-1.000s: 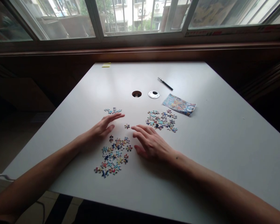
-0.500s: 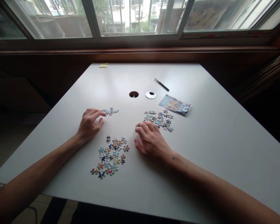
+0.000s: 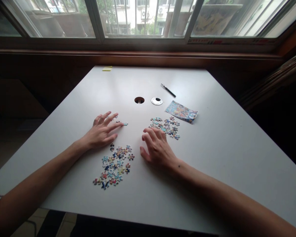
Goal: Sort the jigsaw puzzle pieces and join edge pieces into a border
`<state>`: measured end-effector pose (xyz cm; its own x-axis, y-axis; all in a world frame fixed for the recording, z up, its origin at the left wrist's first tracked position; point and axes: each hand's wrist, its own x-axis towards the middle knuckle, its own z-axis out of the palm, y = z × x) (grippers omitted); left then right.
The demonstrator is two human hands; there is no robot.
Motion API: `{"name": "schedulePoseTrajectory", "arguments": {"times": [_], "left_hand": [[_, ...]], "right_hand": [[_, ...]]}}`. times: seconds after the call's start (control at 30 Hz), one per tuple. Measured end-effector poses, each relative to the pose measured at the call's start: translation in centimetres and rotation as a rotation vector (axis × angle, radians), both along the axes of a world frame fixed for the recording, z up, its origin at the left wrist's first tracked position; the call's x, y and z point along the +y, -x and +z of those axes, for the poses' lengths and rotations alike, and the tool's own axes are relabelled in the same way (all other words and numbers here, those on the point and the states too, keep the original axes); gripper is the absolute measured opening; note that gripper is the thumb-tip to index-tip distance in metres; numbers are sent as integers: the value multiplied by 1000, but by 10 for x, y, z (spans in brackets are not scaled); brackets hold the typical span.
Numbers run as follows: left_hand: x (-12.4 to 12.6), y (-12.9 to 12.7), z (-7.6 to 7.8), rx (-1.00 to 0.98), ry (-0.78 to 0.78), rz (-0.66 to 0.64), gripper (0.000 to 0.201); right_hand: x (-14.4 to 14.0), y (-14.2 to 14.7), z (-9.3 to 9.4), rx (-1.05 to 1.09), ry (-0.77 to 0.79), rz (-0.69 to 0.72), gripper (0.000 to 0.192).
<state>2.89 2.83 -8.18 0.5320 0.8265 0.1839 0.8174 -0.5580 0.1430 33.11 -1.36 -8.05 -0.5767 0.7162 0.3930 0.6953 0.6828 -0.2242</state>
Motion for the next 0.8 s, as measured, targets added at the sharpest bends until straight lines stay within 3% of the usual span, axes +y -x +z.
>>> {"name": "schedulePoseTrajectory", "arguments": {"times": [0.17, 0.27, 0.4, 0.53, 0.63, 0.8], "left_hand": [[-7, -8, 7, -20, 20, -218, 51], [-8, -6, 7, -103, -12, -149, 49], [-5, 4, 3, -187, -133, 139, 31], [-4, 8, 2, -107, -119, 180, 37], [-4, 9, 4, -82, -67, 95, 40], [-9, 17, 12, -123, 84, -254, 25]], "right_hand": [[-1, 6, 8, 79, 9, 187, 19], [0, 8, 9, -13, 59, 247, 22], [1, 4, 5, -30, 32, 65, 18], [3, -1, 0, -47, 29, -153, 16], [4, -2, -2, -40, 39, -181, 17], [4, -3, -3, -5, 43, -137, 18]]}}
